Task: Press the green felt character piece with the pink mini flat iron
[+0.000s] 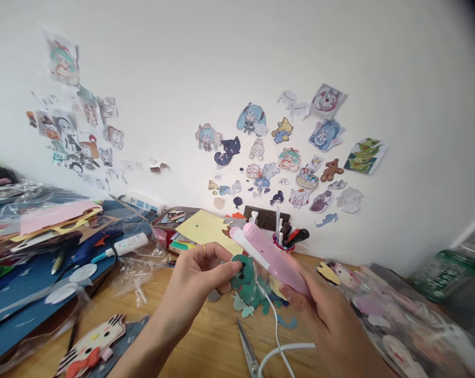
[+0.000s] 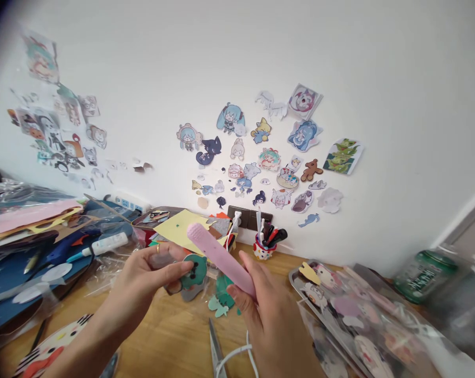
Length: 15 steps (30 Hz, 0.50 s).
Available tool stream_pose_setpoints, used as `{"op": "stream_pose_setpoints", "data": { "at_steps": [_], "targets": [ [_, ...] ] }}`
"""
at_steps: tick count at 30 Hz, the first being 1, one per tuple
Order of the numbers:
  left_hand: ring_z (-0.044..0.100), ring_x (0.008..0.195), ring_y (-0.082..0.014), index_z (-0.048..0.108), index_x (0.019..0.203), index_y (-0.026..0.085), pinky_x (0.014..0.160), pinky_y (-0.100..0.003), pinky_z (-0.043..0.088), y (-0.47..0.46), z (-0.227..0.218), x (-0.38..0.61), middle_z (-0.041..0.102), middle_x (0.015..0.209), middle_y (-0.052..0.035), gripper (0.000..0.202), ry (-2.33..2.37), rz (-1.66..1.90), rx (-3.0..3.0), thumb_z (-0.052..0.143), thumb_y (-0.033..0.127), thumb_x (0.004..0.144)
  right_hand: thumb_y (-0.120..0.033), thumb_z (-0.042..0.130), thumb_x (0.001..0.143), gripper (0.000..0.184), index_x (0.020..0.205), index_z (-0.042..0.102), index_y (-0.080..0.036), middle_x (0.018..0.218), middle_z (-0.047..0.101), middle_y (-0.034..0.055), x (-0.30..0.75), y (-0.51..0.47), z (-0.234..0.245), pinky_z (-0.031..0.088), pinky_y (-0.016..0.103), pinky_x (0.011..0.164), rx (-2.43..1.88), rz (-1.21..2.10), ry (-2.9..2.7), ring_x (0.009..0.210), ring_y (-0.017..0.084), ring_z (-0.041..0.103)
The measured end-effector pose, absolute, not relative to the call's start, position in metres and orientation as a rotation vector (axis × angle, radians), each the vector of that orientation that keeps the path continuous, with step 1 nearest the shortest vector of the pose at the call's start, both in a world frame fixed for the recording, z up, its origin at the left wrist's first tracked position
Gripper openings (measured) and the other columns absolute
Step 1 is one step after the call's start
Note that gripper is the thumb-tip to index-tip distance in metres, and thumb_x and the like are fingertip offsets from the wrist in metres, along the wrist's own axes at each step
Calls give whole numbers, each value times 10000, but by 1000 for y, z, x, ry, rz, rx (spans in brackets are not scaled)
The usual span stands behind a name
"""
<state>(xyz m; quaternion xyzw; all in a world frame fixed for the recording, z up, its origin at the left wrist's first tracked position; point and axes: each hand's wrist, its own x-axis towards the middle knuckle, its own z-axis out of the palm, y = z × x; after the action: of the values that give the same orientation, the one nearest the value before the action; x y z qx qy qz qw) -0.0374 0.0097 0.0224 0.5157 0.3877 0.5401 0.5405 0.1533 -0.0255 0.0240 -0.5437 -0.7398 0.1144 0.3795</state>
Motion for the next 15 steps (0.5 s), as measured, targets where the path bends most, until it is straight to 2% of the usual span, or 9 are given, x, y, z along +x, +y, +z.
{"op": "stream_pose_setpoints", "data": {
  "at_steps": [3,6,8,11,13,15],
  "targets": [
    [440,420,-62,602,627,164,412,-162,313,7,25,-34,541,450,41,149,940,1316,1237,693,280,651,-345,365,869,449,1281,401,-168,1194,575,97,152,-26,15,431,361,802,-1419,37,-1880,1044,244,534],
    [436,414,-59,599,612,160,404,-157,305,5,25,-35,537,441,42,149,934,1343,1217,701,265,643,-336,359,868,451,1282,406,-162,1197,577,108,155,-23,13,454,365,762,-1443,-142,-1880,1018,253,558],
    [433,407,-62,600,626,165,401,-157,313,6,24,-38,533,430,45,139,896,1371,1190,703,256,646,-386,356,856,478,1271,420,-158,1153,601,125,161,-19,16,461,387,712,-1555,-166,-1787,950,281,586],
    [445,415,-68,604,664,171,403,-157,333,7,22,-43,538,446,43,131,799,1426,1146,703,255,652,-484,345,830,467,1109,538,-163,883,681,107,170,-13,25,453,384,672,-1706,91,-1559,780,277,610],
    [453,430,-64,597,660,168,406,-150,331,8,21,-45,543,478,41,132,755,1443,1124,704,245,656,-531,343,816,431,892,595,-190,678,648,49,172,-13,30,453,332,640,-1640,367,-1491,667,233,587],
    [450,441,-58,586,645,161,416,-147,329,9,21,-44,550,509,37,134,730,1453,1107,697,233,667,-558,333,812,448,716,595,-207,609,604,24,169,-15,31,453,284,597,-1517,612,-1461,619,202,560]
  ]
}}
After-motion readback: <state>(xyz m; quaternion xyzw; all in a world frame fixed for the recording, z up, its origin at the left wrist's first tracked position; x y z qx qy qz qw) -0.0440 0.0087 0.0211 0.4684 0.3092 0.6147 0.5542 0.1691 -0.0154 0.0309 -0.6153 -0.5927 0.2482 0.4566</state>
